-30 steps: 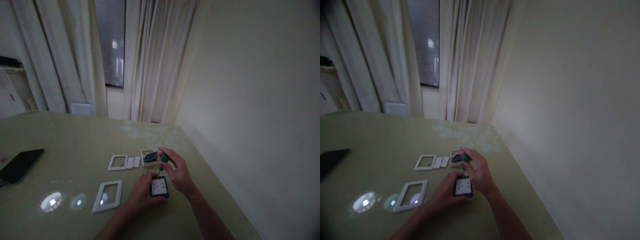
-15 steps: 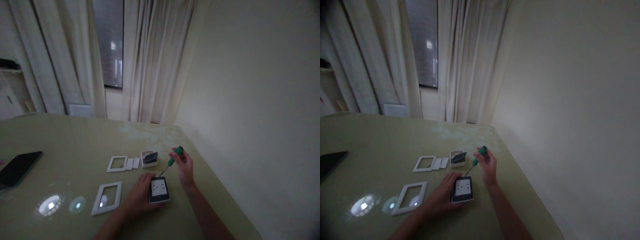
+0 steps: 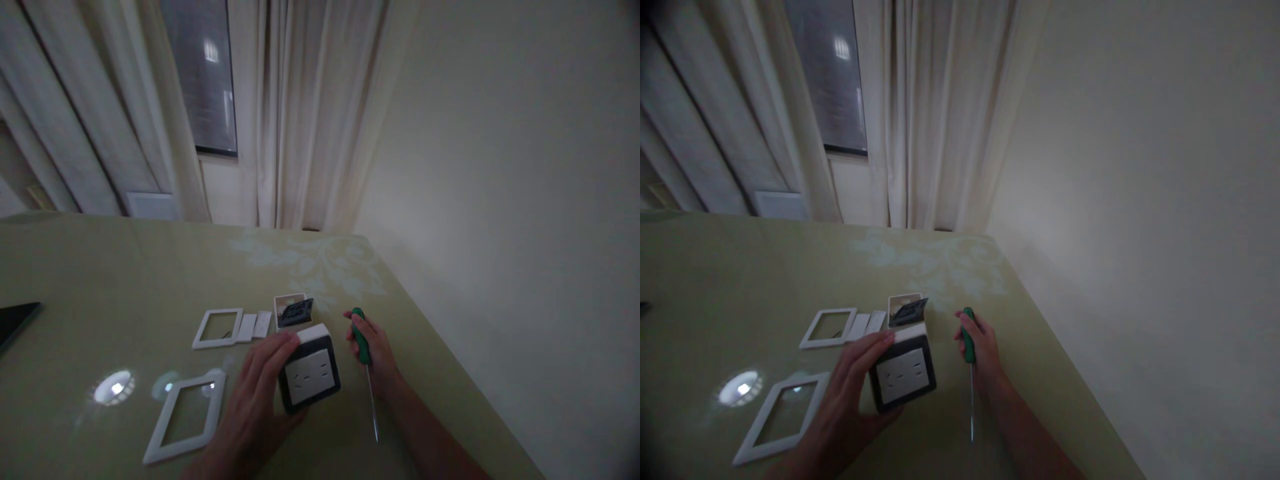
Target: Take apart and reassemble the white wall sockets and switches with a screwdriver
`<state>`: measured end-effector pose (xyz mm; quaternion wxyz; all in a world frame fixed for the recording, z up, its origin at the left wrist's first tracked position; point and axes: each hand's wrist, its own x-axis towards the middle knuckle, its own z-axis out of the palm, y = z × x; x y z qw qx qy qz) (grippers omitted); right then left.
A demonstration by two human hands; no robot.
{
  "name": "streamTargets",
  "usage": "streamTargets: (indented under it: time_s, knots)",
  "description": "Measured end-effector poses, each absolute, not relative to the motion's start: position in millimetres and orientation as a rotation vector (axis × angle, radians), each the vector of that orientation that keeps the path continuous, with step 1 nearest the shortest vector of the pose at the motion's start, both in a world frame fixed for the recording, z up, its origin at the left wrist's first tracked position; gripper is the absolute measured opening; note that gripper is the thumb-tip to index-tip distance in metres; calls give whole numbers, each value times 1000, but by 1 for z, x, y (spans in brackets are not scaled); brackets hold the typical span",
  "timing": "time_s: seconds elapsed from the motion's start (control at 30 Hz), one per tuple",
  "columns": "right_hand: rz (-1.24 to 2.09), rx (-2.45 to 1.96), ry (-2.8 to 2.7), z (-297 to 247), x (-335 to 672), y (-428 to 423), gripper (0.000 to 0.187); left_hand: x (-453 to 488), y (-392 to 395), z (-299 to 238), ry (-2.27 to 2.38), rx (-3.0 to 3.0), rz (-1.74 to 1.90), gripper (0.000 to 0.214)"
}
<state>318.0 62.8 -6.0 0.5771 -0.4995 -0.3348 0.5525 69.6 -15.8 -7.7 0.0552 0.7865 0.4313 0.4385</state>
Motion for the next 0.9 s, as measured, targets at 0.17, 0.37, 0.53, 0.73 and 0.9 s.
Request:
streamTargets:
  time_s: [0.17,0.37,0.53,0.73,0.9]
  knots:
    - [1280,-1182,-751,-1,326,65,62,68,-14,-2,1296,2283,1017,91]
    - [1259,-1188,-744,-3,325,69,58,61,-10,9,1054,1942,593,93]
    - [1252,-1184,-769,-4,318,68,54,44,-3,7,851,1999,328,93]
    - [1241,-1189,-783,-4,317,68,53,5,-6,19,1113,1962,360,100]
    - [1252,-1191,-792,-5,316,69,53,-56,-29,4,1578,2130,395,102]
